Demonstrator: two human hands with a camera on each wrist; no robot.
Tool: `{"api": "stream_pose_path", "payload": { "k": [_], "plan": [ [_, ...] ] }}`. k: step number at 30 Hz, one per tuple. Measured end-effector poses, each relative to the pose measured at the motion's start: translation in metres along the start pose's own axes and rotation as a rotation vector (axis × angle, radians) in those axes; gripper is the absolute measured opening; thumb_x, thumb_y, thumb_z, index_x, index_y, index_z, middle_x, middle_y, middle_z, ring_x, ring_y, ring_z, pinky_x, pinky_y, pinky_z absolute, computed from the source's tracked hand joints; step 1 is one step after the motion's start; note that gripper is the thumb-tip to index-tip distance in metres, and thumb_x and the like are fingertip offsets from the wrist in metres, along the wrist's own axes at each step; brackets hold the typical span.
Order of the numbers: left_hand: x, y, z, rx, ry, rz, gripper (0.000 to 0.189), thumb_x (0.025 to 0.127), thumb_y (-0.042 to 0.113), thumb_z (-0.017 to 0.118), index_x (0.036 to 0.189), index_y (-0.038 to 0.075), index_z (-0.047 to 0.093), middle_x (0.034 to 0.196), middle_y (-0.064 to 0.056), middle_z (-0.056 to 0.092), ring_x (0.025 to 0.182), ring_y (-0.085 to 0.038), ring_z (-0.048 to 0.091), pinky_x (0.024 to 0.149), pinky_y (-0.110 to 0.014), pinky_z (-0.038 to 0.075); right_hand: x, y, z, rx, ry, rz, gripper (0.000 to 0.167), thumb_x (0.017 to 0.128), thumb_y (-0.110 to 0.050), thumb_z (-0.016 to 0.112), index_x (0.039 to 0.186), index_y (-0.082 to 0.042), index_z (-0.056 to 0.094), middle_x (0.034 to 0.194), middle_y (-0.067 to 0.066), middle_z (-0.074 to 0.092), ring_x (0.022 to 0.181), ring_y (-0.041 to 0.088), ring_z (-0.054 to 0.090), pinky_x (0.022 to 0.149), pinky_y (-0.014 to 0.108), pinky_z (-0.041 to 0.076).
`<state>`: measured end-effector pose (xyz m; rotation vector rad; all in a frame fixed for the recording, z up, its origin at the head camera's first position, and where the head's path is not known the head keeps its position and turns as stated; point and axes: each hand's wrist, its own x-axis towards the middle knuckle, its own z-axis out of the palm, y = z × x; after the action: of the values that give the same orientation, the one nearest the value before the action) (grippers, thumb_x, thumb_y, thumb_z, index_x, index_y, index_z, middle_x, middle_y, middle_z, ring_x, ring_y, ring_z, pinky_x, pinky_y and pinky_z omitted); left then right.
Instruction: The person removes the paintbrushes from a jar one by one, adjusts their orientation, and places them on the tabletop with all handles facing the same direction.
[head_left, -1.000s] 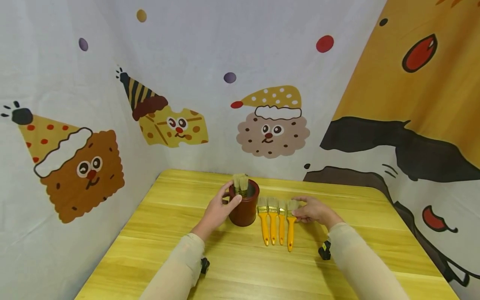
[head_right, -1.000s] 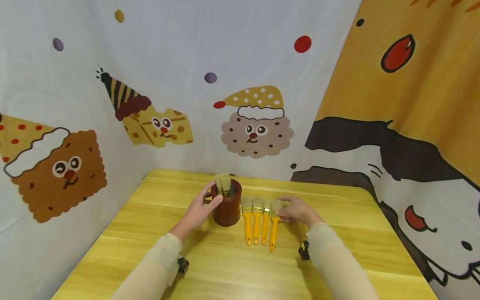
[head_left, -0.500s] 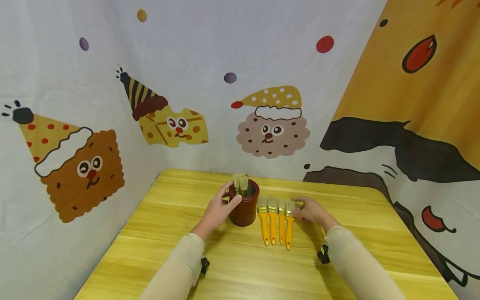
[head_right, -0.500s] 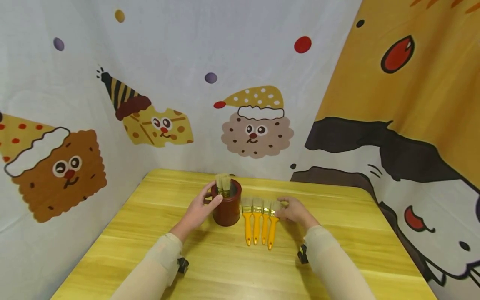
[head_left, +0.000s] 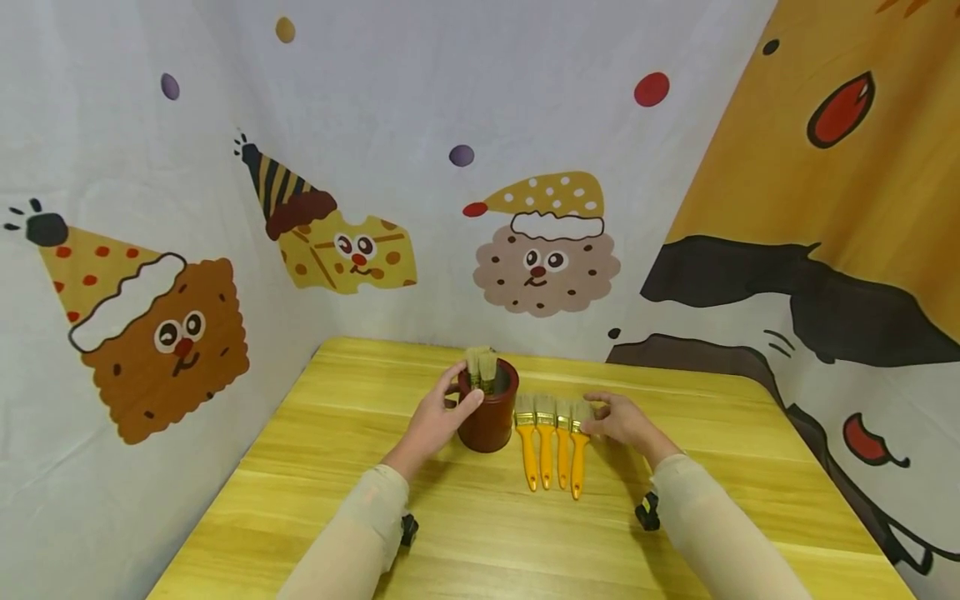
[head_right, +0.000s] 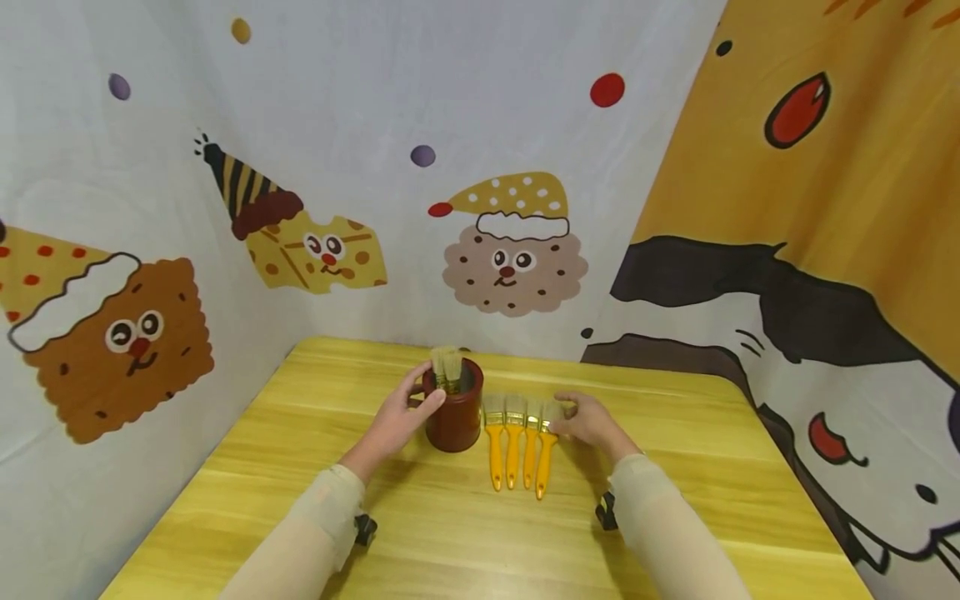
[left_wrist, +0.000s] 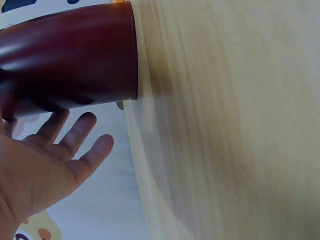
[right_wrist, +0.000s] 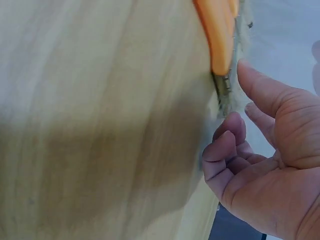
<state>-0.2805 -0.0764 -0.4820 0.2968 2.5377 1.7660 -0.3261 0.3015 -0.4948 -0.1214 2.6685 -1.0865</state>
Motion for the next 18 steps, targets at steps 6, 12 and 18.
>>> {"api": "stream_pose_path", "payload": {
  "k": [6, 12, 18],
  "plan": [
    [0.000, -0.001, 0.000, 0.006, -0.005, 0.005, 0.072, 0.099, 0.073, 0.061, 0.161, 0.060, 0.028, 0.164, -0.008, 0.049, 0.137, -0.034, 0.059, 0.109, -0.059, 0.053, 0.001, -0.015, -0.012, 0.010, 0.028, -0.067, 0.072, 0.102, -0.029, 0.076, 0.164, -0.010, 0.045, 0.144, 0.031, 0.056, 0.127, 0.043, 0.059, 0.102, 0.056, 0.054],
    [0.000, -0.001, 0.001, 0.010, -0.002, 0.004, 0.071, 0.099, 0.074, 0.060, 0.161, 0.060, 0.028, 0.163, -0.008, 0.050, 0.137, -0.035, 0.060, 0.110, -0.059, 0.053, 0.003, -0.056, -0.023, 0.080, 0.045, -0.189, 0.070, 0.101, -0.040, 0.076, 0.163, -0.021, 0.048, 0.140, 0.023, 0.059, 0.127, 0.039, 0.059, 0.103, 0.055, 0.053],
    [0.001, -0.001, 0.002, 0.018, 0.002, 0.001, 0.071, 0.099, 0.072, 0.060, 0.161, 0.058, 0.029, 0.162, -0.009, 0.051, 0.135, -0.035, 0.061, 0.108, -0.058, 0.054, -0.001, -0.113, -0.011, 0.213, -0.005, -0.258, 0.068, 0.099, -0.043, 0.079, 0.160, -0.035, 0.050, 0.140, 0.012, 0.064, 0.126, 0.033, 0.064, 0.108, 0.055, 0.053]
  ]
}}
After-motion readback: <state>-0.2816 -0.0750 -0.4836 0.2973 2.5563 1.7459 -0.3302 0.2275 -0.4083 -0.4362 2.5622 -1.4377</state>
